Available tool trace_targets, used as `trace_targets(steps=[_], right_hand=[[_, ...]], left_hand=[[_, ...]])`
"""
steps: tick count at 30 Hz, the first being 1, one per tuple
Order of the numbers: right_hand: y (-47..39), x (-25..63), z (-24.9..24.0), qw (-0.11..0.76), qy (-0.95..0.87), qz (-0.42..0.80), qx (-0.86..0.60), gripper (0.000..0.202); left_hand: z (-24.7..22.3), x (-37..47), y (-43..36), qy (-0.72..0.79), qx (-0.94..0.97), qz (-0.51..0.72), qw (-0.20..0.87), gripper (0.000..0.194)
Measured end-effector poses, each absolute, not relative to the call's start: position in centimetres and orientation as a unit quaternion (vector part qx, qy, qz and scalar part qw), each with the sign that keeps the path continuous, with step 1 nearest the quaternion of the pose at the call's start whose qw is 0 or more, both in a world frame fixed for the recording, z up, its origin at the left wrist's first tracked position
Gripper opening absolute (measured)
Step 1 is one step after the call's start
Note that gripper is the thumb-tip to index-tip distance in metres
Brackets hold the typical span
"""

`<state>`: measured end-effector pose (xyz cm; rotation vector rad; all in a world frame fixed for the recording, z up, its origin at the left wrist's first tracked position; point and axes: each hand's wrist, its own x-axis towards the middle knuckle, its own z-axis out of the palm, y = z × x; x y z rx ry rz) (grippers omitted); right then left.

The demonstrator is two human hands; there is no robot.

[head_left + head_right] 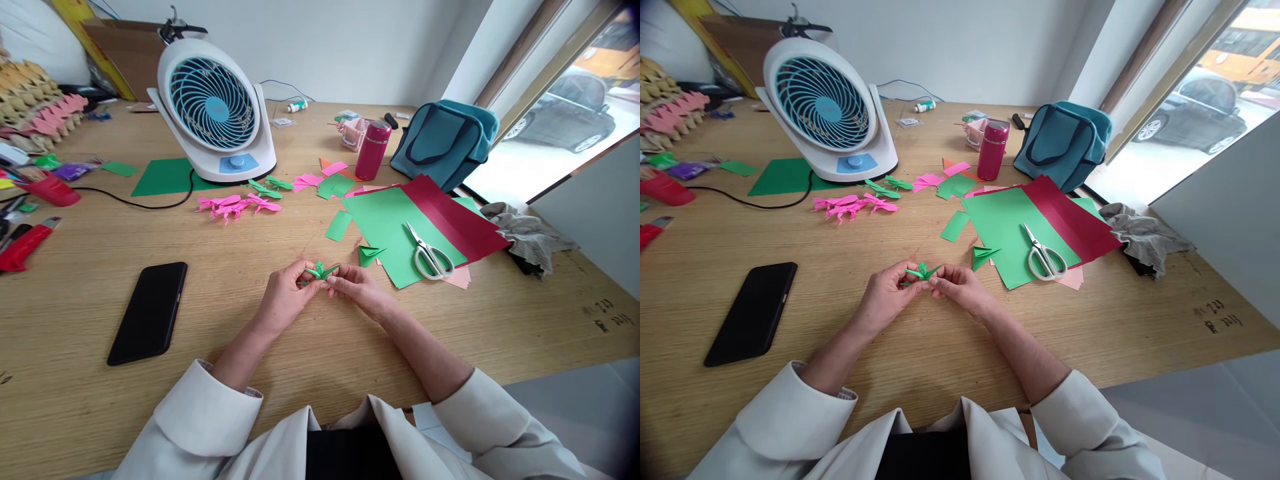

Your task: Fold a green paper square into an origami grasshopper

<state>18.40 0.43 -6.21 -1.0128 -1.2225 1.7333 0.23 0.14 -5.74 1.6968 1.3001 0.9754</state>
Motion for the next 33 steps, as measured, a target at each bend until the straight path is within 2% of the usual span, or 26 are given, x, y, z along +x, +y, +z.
trace_targets(steps=[9, 13, 16, 21, 33], right_hand=[[0.3, 17.6, -6.5, 0.427, -0.483, 0.640, -0.418, 0.044], [0.3, 17.6, -7.0, 0.447, -0.506, 0.597, -0.434, 0.040], [0.2, 17.7, -7.0, 0.447, -0.524, 0.576, -0.440, 0.038], [0.2, 17.6, -6.5, 0.441, -0.503, 0.611, -0.424, 0.042], [0.2, 17.9, -6.5, 0.419, -0.487, 0.652, -0.403, 0.045]], left_hand=[[-5.4, 0.7, -0.3, 0.494, 0.685, 0.371, 0.386, 0.017], [-5.6, 0.7, -0.2, 0.493, 0.678, 0.383, 0.388, 0.023], [-5.6, 0.5, 0.1, 0.494, 0.642, 0.401, 0.428, 0.027], [-5.6, 0.4, 0.5, 0.478, 0.582, 0.411, 0.514, 0.026], [-5.7, 0.2, 0.5, 0.460, 0.548, 0.395, 0.576, 0.032]])
